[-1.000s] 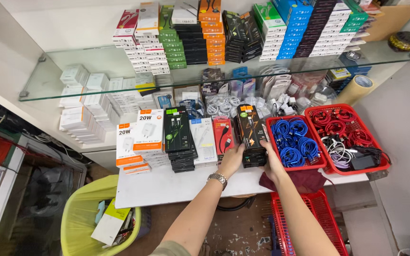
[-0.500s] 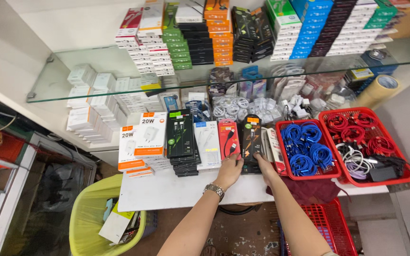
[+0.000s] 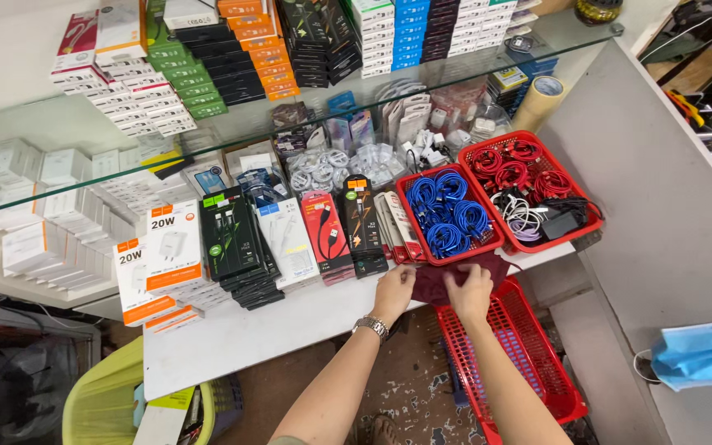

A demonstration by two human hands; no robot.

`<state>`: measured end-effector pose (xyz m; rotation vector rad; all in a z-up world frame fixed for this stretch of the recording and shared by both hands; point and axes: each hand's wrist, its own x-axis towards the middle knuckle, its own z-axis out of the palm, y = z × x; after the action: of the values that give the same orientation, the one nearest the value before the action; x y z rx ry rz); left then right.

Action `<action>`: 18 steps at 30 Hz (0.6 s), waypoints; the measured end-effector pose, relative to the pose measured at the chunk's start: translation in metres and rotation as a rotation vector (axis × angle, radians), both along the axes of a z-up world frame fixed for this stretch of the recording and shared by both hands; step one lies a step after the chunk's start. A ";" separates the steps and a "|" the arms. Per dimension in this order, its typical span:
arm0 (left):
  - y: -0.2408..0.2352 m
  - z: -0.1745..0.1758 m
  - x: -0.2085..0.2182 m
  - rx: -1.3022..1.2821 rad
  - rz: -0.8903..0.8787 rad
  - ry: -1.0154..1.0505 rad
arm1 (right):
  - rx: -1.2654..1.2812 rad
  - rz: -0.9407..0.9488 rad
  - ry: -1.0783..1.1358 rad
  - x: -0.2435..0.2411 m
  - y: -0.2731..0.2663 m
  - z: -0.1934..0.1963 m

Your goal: The person wipes the surfaces of small electronics boxes with a maroon cloth and stacks them on a glass shelf. The person handles multiple white and colored boxes, wiping each one before placing it in a neat pile.

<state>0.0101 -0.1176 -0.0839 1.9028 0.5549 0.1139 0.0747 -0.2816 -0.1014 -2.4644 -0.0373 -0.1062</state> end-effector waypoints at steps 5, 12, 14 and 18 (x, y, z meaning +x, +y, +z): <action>-0.010 -0.014 -0.005 -0.022 -0.061 -0.022 | -0.231 0.256 -0.029 0.002 -0.024 -0.038; 0.004 -0.014 -0.017 0.039 -0.045 -0.041 | -0.341 0.516 0.163 0.020 -0.027 -0.066; 0.004 -0.011 -0.021 0.025 -0.073 0.048 | -0.227 0.491 0.103 0.023 -0.021 -0.056; 0.007 -0.002 -0.031 0.196 -0.087 -0.132 | 0.005 0.529 0.162 0.029 -0.018 -0.016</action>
<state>-0.0207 -0.1110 -0.0863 2.0889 0.3814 0.2431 0.1036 -0.3000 -0.1171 -2.3653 -0.6099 0.3211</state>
